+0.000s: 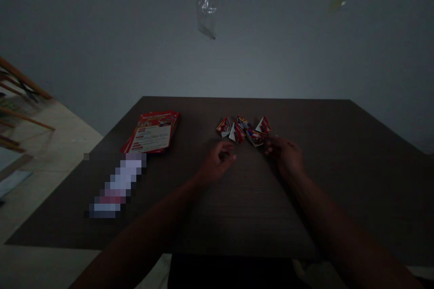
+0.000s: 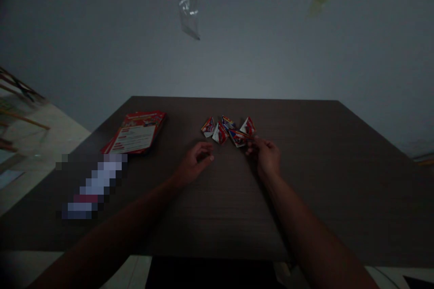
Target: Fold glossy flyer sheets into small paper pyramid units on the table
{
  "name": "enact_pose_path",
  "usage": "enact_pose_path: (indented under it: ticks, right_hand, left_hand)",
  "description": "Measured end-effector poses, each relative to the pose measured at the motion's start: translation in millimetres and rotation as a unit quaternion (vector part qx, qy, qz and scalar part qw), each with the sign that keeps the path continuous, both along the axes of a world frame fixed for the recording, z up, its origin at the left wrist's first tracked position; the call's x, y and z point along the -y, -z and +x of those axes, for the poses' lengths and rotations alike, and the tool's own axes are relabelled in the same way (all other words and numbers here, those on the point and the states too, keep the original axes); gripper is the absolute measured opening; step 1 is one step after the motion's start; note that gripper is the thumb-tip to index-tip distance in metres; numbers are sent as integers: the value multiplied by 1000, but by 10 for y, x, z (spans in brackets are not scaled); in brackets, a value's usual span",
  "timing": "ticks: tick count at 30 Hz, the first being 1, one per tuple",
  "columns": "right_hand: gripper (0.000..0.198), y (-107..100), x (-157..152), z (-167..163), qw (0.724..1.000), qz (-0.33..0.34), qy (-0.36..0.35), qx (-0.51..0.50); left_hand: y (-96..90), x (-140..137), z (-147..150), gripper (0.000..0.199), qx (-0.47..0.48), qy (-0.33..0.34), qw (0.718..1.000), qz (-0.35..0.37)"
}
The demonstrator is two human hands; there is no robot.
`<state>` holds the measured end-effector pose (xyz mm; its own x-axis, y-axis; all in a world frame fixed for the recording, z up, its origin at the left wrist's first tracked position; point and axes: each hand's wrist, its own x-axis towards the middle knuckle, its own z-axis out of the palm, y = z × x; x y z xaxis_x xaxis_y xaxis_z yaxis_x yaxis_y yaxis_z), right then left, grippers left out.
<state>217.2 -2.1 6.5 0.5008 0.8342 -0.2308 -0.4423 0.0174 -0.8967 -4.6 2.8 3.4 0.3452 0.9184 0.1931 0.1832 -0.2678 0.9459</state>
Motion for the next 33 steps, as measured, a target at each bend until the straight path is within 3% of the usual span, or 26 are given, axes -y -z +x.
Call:
enact_pose_path:
  ticks: [10,20,33]
  right_hand:
    - [31,-28,108,-152,997,-14,-35,66]
    - [44,73,190,-316,972,1,-96,216]
    - [47,33,208,-581,949,16,-159,270]
  left_hand:
    - [-15,23,2,22,-44,-33,998,12]
    - [-68,71,-15,18,-175,0,982,70]
    - [-134,113,-128,17,-210,1,971,118]
